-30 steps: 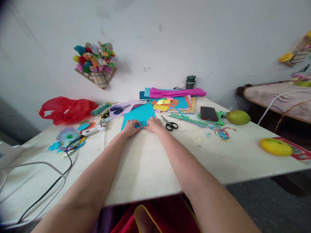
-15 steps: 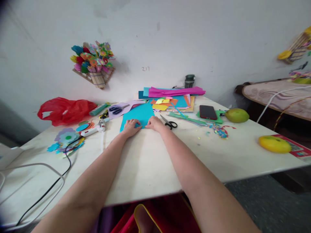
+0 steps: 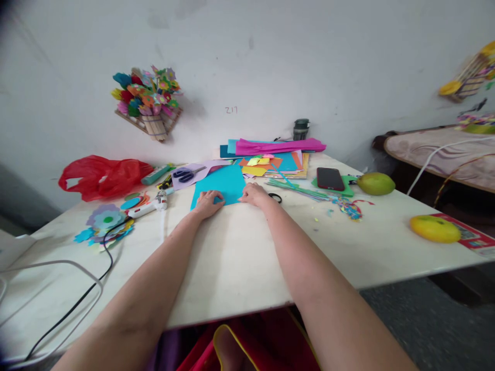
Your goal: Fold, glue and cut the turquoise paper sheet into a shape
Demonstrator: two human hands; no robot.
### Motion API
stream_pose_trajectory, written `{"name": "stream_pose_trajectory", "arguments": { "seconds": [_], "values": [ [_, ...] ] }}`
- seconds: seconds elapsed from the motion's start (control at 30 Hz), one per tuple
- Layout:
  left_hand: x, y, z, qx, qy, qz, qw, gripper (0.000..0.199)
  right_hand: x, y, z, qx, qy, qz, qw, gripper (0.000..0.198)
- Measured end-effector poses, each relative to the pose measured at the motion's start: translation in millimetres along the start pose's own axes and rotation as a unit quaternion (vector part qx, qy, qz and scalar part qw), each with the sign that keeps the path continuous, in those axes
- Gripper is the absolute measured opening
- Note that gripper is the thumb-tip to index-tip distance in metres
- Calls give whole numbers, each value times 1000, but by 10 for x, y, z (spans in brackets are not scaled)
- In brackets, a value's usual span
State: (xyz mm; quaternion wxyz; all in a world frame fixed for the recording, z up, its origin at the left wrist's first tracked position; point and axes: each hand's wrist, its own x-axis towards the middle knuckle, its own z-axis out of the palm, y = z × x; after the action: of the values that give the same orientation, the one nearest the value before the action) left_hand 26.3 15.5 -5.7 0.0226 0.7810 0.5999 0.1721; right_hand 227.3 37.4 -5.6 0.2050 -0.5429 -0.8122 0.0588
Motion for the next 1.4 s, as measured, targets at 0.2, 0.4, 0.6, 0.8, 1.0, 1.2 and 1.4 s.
{"name": "stream_pose_trajectory", "arguments": {
  "seconds": [0.2, 0.4, 0.6, 0.8, 1.0, 1.2, 1.4],
  "values": [
    [-9, 16, -14, 2, -1, -7, 1000, 26, -39, 7, -48, -32, -12, 21, 999, 23],
    [-12, 6, -13, 3, 6, 5, 1000, 26, -60, 81, -72, -53, -2, 4, 999, 23],
    [16, -25, 19, -5, 23, 84, 996, 26, -58, 142, -50, -50, 15, -12, 999, 21],
    [46, -43, 57, -23, 16, 147, 989, 34, -87, 200, -73, 51, 9, -21, 998, 17],
    [63, -78, 86, -34, 21, 150, 988, 33, -145, 272, -128, 136, -20, -38, 990, 13],
    [56, -76, 84, -36, 18, 146, 989, 31, -84, 343, -34, 114, 26, -68, 991, 5],
    [45, -62, 57, -29, -2, 130, 991, 33, -79, 338, -39, 89, 30, -91, 991, 5]
  ]
}}
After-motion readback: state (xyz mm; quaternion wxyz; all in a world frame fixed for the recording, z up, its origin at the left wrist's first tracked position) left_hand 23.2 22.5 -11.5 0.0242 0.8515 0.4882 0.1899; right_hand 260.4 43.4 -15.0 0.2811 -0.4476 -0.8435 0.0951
